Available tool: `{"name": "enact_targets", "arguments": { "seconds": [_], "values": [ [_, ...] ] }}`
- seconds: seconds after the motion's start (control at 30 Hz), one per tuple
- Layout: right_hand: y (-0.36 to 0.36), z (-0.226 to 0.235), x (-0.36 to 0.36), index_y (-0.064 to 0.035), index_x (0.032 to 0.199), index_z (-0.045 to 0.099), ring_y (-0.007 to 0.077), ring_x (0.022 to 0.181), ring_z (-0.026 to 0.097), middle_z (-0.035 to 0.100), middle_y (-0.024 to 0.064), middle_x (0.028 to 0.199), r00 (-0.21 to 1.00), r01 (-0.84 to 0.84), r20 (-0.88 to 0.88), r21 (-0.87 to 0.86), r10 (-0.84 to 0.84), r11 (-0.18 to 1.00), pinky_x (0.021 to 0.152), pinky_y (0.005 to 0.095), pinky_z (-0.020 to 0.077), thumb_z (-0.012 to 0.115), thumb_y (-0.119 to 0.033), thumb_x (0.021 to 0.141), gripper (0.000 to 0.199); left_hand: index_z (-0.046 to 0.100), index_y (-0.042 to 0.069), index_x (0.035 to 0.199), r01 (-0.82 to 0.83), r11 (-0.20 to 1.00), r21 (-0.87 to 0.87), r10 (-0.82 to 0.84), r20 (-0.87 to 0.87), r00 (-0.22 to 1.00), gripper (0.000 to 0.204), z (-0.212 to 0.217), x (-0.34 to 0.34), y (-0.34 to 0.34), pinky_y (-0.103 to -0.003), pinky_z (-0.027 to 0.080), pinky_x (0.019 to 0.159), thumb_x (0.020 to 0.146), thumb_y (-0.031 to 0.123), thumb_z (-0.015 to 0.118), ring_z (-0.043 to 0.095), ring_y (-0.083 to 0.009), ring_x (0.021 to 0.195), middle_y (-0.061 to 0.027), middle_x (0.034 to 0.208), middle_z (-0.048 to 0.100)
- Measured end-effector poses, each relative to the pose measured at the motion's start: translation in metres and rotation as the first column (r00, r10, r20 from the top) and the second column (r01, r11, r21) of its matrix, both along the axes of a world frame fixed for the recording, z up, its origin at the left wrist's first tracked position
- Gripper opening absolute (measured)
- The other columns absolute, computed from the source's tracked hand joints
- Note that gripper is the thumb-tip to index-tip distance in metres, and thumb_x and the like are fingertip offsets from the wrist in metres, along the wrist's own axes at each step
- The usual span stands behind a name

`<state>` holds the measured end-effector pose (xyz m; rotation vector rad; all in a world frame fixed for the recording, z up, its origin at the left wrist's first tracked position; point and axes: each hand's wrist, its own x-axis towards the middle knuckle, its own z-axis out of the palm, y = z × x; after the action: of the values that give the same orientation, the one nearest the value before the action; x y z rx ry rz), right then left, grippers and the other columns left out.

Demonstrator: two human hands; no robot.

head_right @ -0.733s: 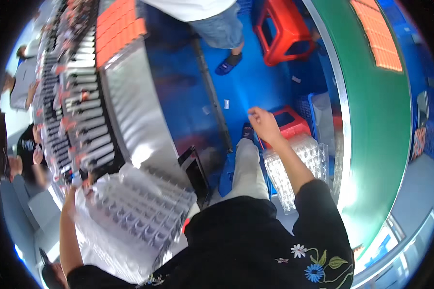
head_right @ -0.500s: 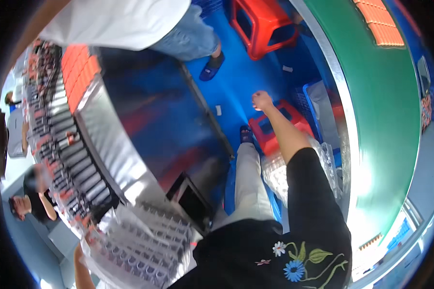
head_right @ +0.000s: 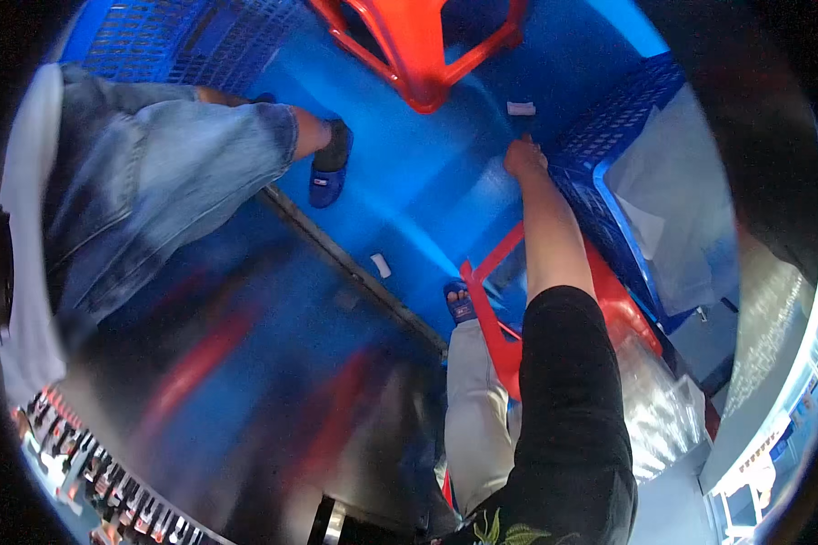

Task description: The person removes plastic components from blister trays by hand and mounts them onto the upright pegs of a rotating conveyor line, then receives a stack of filled trays and places additional components onto the pegs.

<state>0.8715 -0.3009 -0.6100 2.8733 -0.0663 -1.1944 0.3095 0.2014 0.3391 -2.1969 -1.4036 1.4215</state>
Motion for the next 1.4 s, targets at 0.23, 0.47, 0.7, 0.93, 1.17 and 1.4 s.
{"name": "enact_targets", "arguments": {
  "seconds": [0.23,0.47,0.7,0.93,1.17,1.4],
  "values": [
    [-0.068,-0.116,0.049,-0.0045,0.131,0.066,0.0344,0.142,0.049,0.062,0.0166,0.141,0.770,-0.626,-0.284,-0.167,0.571,0.761,0.125,0.0543,0.0231,0.055,-0.029,0.094,0.046,0.022,0.002,0.163,-0.182,0.863,0.471,-0.005,0.369,0.930,0.072,-0.271,0.083,-0.005,-0.048,0.034,0.118,0.109,0.042,0.048,0.044,-0.0424,0.142,-0.0273,0.157,0.042],
    [0.001,-0.140,0.080,-0.0031,0.128,0.069,0.0411,0.144,0.043,0.048,0.0218,0.154,0.880,-0.443,0.082,-0.209,0.467,0.872,0.126,0.0530,0.0218,0.055,-0.028,0.093,0.044,0.023,0.002,0.162,-0.377,0.814,0.442,0.169,0.441,0.882,0.072,-0.451,0.268,-0.110,-0.047,0.036,0.117,0.107,0.040,0.051,0.045,-0.0411,0.140,-0.0265,0.155,0.043],
    [-0.008,-0.148,-0.044,-0.0069,0.102,0.073,0.0303,0.113,0.065,0.070,0.0144,0.113,0.775,-0.361,0.512,-0.122,0.370,0.924,0.087,0.0461,0.0548,0.061,-0.017,0.091,0.019,0.025,0.003,0.161,-0.371,0.780,0.504,0.101,0.483,0.869,0.072,-0.239,0.075,-0.091,-0.047,0.037,0.115,0.105,0.038,0.054,0.047,-0.0396,0.138,-0.0255,0.153,0.045],
    [0.075,-0.124,-0.106,-0.0116,0.122,0.064,0.0358,0.117,0.060,0.064,0.0166,0.124,0.814,-0.279,0.541,0.045,0.211,0.959,0.090,0.0486,0.0534,0.075,-0.036,0.086,0.045,0.026,0.004,0.160,-0.407,0.806,0.429,0.057,0.629,0.776,0.072,-0.264,0.078,-0.094,-0.046,0.039,0.114,0.103,0.035,0.058,0.048,-0.0381,0.135,-0.0246,0.150,0.046],
    [0.070,-0.189,-0.173,-0.0166,0.129,0.061,0.0383,0.122,0.054,0.054,0.0179,0.136,0.888,-0.202,0.436,0.081,0.148,0.976,0.095,0.0405,0.0567,0.068,-0.026,0.090,0.040,0.027,0.004,0.159,-0.349,0.878,0.329,-0.002,0.730,0.684,0.073,-0.285,0.100,-0.059,-0.046,0.041,0.112,0.102,0.033,0.061,0.049,-0.0366,0.133,-0.0236,0.148,0.047],
    [0.150,-0.182,-0.289,-0.0158,0.129,0.061,0.0400,0.105,0.064,0.060,0.0203,0.118,0.969,-0.070,0.240,0.505,-0.062,0.860,0.089,0.0524,0.0553,0.059,-0.013,0.089,0.040,0.029,0.005,0.158,-0.390,0.881,0.266,-0.003,0.830,0.558,0.073,-0.303,0.089,-0.078,-0.046,0.042,0.110,0.100,0.031,0.064,0.051,-0.0352,0.131,-0.0226,0.146,0.048]
  ]
}}
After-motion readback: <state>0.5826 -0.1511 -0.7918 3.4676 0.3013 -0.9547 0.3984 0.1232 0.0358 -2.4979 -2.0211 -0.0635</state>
